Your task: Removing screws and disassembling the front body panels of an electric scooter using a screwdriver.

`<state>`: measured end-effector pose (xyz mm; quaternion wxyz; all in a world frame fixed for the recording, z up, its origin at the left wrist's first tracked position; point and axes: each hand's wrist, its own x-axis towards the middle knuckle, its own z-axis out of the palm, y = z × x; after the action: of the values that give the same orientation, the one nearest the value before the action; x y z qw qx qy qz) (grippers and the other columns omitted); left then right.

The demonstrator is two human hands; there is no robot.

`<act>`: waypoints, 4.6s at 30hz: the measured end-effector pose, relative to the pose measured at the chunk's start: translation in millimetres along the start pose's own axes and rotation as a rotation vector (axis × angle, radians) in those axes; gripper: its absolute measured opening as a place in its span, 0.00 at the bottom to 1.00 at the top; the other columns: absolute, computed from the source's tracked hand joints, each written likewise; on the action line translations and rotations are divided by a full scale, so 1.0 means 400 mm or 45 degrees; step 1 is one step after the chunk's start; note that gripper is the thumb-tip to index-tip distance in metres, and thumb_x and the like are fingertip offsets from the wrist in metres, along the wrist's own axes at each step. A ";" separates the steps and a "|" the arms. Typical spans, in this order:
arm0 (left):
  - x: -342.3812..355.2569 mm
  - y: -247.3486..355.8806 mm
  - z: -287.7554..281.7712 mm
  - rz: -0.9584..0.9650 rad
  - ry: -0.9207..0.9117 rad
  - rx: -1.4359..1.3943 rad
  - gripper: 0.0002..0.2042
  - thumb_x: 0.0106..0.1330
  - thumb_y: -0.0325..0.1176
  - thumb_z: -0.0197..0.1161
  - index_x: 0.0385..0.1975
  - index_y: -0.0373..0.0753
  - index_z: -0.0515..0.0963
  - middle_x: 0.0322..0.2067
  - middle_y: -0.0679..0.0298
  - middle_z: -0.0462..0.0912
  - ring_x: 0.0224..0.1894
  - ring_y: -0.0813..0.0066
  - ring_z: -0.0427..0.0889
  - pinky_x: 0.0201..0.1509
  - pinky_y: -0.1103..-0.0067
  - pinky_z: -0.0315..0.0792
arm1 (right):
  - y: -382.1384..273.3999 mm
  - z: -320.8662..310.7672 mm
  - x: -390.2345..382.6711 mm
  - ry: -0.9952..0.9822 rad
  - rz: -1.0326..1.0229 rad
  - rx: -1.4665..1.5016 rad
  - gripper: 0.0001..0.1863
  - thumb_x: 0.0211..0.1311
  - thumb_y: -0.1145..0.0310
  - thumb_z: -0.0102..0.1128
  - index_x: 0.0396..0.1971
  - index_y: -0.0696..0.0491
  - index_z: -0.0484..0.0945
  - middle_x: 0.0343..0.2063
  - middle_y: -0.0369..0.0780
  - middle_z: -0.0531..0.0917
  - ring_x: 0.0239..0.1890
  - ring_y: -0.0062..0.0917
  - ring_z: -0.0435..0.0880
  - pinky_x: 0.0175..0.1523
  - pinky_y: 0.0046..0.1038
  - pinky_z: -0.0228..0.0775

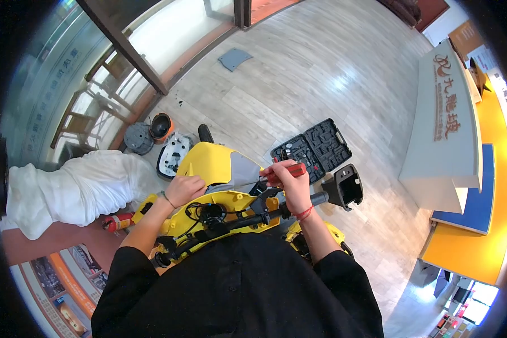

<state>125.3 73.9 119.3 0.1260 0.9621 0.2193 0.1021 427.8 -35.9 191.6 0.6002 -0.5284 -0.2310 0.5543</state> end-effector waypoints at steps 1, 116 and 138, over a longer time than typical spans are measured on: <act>-0.004 -0.001 0.002 -0.007 0.011 -0.005 0.07 0.58 0.37 0.58 0.23 0.43 0.72 0.21 0.67 0.74 0.24 0.69 0.79 0.25 0.74 0.72 | -0.009 0.022 -0.009 0.009 -0.012 -0.059 0.08 0.62 0.70 0.53 0.29 0.60 0.75 0.32 0.45 0.83 0.31 0.23 0.82 0.35 0.22 0.75; 0.258 -0.029 -0.041 -0.100 -0.435 0.029 0.13 0.45 0.34 0.70 0.30 0.39 0.78 0.31 0.64 0.81 0.29 0.68 0.80 0.30 0.77 0.74 | 0.576 -0.373 0.440 -0.016 0.362 -0.202 0.15 0.57 0.71 0.55 0.43 0.63 0.76 0.32 0.43 0.83 0.29 0.21 0.81 0.35 0.22 0.73; 0.180 0.006 -0.013 -0.569 -0.422 -0.061 0.18 0.48 0.33 0.68 0.41 0.36 0.78 0.40 0.58 0.79 0.42 0.57 0.78 0.45 0.69 0.72 | 0.714 -0.422 0.684 -0.091 0.391 -1.025 0.10 0.54 0.70 0.53 0.32 0.56 0.82 0.34 0.50 0.82 0.39 0.42 0.81 0.47 0.35 0.72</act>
<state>188.6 105.3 134.9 0.2022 0.8902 0.3998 -0.0820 529.4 99.9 -203.6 0.2482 -0.7292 -0.3681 0.5207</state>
